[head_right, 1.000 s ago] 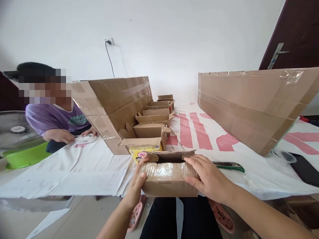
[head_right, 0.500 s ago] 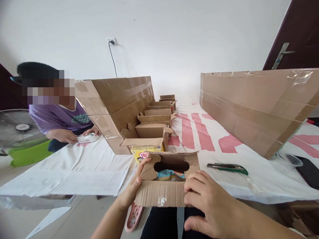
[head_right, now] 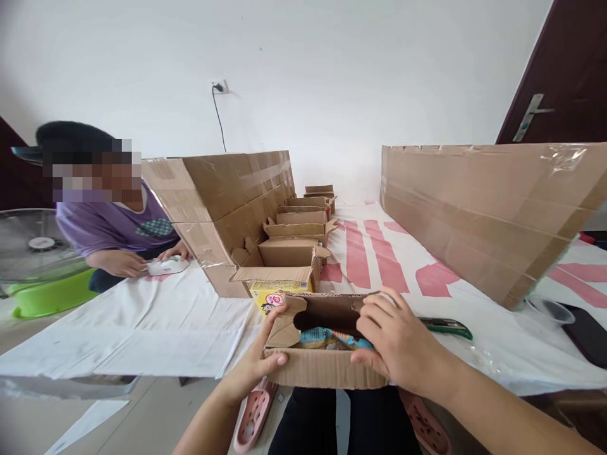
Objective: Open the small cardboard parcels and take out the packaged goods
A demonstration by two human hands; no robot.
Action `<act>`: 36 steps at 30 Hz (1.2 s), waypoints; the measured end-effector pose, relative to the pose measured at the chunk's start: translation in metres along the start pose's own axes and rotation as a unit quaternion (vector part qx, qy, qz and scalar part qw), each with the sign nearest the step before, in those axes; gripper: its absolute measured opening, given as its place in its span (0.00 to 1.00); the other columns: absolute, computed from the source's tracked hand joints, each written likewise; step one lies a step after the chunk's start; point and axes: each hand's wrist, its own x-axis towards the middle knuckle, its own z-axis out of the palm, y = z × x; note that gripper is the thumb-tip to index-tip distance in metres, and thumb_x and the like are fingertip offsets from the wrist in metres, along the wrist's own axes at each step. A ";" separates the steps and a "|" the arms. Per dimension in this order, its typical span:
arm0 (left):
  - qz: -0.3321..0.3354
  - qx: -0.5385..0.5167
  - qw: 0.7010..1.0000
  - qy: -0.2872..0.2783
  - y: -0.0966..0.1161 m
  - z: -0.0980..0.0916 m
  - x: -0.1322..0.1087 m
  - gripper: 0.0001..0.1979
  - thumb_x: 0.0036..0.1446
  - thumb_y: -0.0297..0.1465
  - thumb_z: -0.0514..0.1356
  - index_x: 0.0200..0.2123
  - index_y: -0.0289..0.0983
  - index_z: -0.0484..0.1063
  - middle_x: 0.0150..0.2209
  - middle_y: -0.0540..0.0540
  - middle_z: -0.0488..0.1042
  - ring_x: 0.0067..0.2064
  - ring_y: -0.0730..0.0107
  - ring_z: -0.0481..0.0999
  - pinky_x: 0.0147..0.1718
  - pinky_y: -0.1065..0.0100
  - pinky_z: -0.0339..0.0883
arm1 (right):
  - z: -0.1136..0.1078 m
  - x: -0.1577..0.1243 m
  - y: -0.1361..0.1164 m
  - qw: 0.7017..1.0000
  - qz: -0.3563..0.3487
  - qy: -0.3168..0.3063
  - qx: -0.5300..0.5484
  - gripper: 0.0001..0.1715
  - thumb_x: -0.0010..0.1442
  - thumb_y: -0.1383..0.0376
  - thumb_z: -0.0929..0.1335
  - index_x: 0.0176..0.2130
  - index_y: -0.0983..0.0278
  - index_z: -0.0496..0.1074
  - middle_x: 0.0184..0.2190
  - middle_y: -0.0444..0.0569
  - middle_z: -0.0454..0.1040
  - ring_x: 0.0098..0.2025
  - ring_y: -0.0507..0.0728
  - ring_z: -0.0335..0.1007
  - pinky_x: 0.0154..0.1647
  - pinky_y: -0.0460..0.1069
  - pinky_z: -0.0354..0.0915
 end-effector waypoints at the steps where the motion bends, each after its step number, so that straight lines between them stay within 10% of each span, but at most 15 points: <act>1: 0.003 0.001 1.000 0.004 0.001 0.000 0.000 0.50 0.45 0.59 0.64 0.65 0.40 0.55 0.70 0.37 0.51 0.71 0.39 0.44 0.67 0.43 0.41 | -0.004 -0.002 0.002 1.000 0.004 0.019 -0.021 0.19 0.69 0.55 0.61 0.35 0.63 0.72 0.37 0.52 0.75 0.49 0.63 0.67 0.58 0.63 0.56; 9: -0.001 0.015 1.000 0.009 -0.001 0.002 -0.002 0.48 0.48 0.57 0.63 0.66 0.41 0.54 0.70 0.38 0.51 0.71 0.41 0.44 0.67 0.44 0.42 | -0.010 -0.013 -0.003 0.998 0.036 -0.016 -0.044 0.16 0.67 0.70 0.60 0.36 0.62 0.75 0.32 0.50 0.75 0.40 0.60 0.69 0.45 0.57 0.62; 17: -0.008 0.021 1.000 0.007 0.002 0.002 -0.003 0.49 0.48 0.58 0.62 0.67 0.40 0.52 0.71 0.37 0.48 0.71 0.42 0.41 0.67 0.44 0.37 | 0.017 -0.010 -0.021 0.991 0.038 -0.041 -0.124 0.25 0.65 0.49 0.65 0.45 0.66 0.77 0.42 0.56 0.81 0.43 0.65 0.74 0.45 0.60 0.64; 28: -0.011 0.002 1.000 0.002 0.004 0.003 -0.002 0.49 0.47 0.58 0.62 0.66 0.41 0.53 0.70 0.38 0.50 0.71 0.40 0.45 0.67 0.43 0.41 | 0.036 -0.024 -0.023 0.984 0.075 0.007 -0.162 0.42 0.65 0.44 0.59 0.61 0.74 0.63 0.63 0.72 0.61 0.52 0.71 0.71 0.45 0.64 0.70; 36: -0.015 0.008 1.000 0.004 0.006 0.003 -0.003 0.49 0.48 0.58 0.62 0.66 0.41 0.52 0.71 0.39 0.47 0.72 0.42 0.39 0.68 0.45 0.38 | 0.035 0.007 -0.011 0.970 0.148 0.003 -0.193 0.47 0.64 0.40 0.56 0.60 0.76 0.65 0.55 0.75 0.70 0.51 0.75 0.72 0.36 0.62 0.72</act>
